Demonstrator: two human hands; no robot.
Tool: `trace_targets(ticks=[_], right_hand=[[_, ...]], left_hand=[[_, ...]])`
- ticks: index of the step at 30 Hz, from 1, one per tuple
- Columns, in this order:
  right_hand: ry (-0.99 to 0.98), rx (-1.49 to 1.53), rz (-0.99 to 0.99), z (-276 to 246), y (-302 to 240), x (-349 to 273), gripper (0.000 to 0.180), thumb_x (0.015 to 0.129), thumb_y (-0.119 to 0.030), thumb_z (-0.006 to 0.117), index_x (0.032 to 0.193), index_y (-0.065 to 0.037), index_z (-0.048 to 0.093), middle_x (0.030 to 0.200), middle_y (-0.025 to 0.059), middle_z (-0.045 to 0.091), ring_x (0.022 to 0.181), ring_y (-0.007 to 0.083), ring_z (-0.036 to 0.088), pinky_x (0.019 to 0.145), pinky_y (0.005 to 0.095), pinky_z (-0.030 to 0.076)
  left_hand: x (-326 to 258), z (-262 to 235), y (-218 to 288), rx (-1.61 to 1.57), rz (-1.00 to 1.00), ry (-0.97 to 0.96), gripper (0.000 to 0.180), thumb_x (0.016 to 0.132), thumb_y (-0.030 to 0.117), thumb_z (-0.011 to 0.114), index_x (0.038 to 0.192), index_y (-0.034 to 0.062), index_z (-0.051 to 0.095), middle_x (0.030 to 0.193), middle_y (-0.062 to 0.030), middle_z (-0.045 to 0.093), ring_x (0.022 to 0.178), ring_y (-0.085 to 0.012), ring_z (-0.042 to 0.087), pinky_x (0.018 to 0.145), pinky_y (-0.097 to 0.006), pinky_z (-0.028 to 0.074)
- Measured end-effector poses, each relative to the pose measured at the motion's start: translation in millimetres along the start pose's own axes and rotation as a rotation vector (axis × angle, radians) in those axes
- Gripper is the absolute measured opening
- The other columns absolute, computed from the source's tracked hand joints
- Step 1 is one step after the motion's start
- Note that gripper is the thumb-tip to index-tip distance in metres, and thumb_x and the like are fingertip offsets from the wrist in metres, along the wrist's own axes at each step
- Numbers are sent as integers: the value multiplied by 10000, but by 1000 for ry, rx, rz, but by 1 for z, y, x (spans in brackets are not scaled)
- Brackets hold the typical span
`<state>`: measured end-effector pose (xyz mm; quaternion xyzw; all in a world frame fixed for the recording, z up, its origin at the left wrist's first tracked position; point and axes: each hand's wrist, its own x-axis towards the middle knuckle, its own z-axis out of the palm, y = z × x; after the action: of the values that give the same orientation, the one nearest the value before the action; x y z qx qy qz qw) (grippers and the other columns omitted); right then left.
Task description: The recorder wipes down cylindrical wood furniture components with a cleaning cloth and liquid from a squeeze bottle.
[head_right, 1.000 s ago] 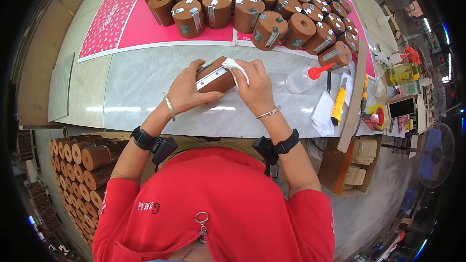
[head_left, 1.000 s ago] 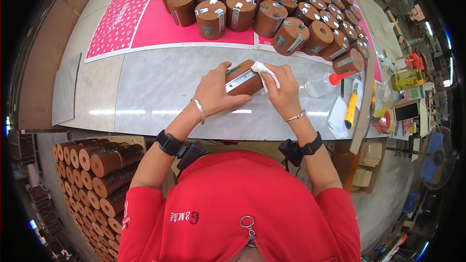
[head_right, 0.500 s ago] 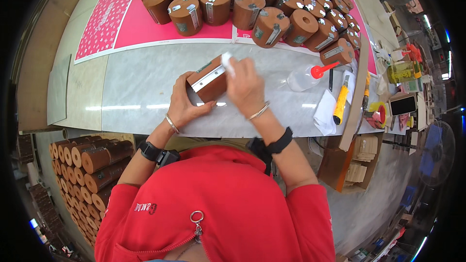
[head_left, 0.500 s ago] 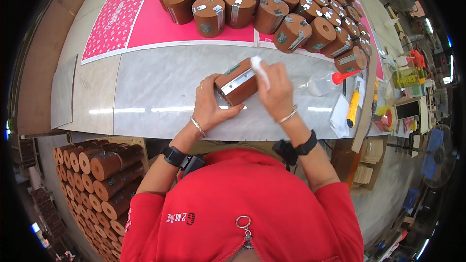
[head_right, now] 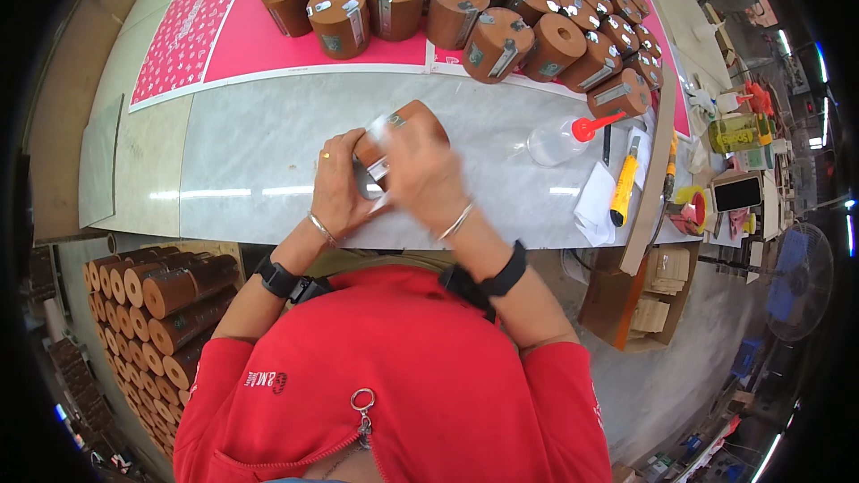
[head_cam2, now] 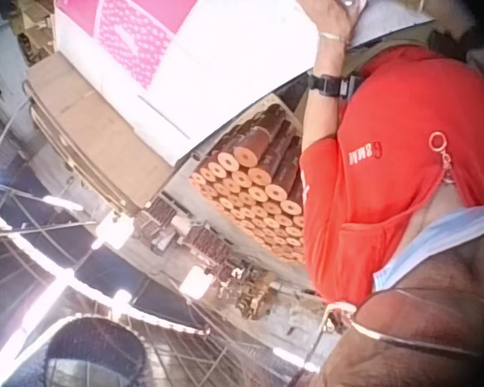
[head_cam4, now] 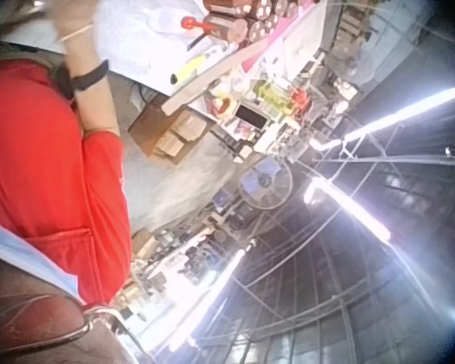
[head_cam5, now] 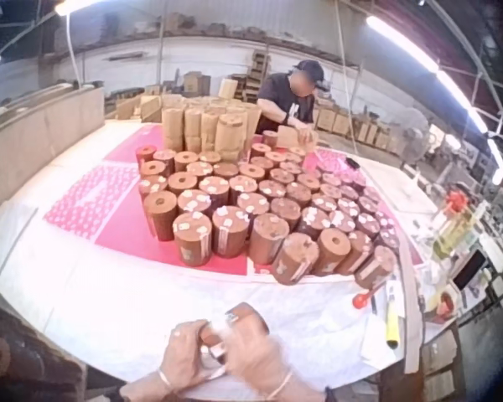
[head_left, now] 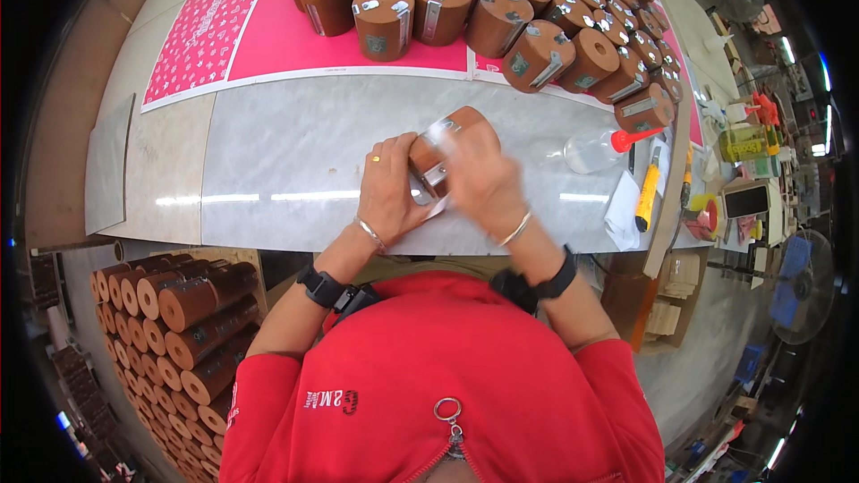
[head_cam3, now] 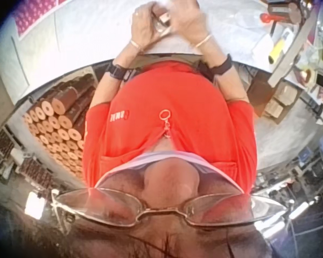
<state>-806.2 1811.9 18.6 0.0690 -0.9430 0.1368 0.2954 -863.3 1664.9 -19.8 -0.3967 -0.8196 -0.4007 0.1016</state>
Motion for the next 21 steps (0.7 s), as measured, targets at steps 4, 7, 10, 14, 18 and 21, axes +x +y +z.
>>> trace_targets(ticks=[4,7,10,14,18,21], right_hand=[[71,41,195,-17,37,8,173,803,-102,589,967,-57,555,850,108,484,641,281,573,499,363,480],[76,34,208,-19,31,3,186,799,-106,600,973,-56,555,849,103,485,640,280,571,497,356,478],[23,27,101,-7,-7,-8,206,780,-108,582,975,-51,555,845,94,495,640,262,569,488,349,478],[-4,-36,21,-3,-5,-6,264,747,-109,549,999,-32,549,838,95,505,664,240,560,464,340,475],[21,-102,120,-24,34,3,266,749,-42,532,1014,-21,544,829,103,507,719,241,556,452,341,472],[-2,33,36,-10,-23,-10,227,761,-55,539,985,-17,555,822,115,507,699,249,560,459,356,470]], left_hand=[[0,-6,6,-28,7,-85,854,563,314,808,1237,-1,388,1124,-169,508,1013,-340,478,867,-419,356],[-6,-11,2,-95,-89,-82,856,550,376,809,1217,10,419,1124,-152,514,1037,-318,470,872,-412,338],[-4,-7,1,-71,-99,-130,839,548,390,807,1200,12,440,1106,-147,517,1008,-306,471,842,-401,342],[-2,-3,-1,-21,-73,-104,824,542,377,804,1185,4,449,1047,-144,518,936,-298,470,792,-395,346],[-1,0,1,10,22,-56,811,536,341,800,1181,1,447,1058,-149,513,941,-310,473,793,-403,350],[-4,7,-9,29,71,-8,827,521,323,799,1192,-4,442,1067,-160,506,951,-317,472,801,-409,352]])
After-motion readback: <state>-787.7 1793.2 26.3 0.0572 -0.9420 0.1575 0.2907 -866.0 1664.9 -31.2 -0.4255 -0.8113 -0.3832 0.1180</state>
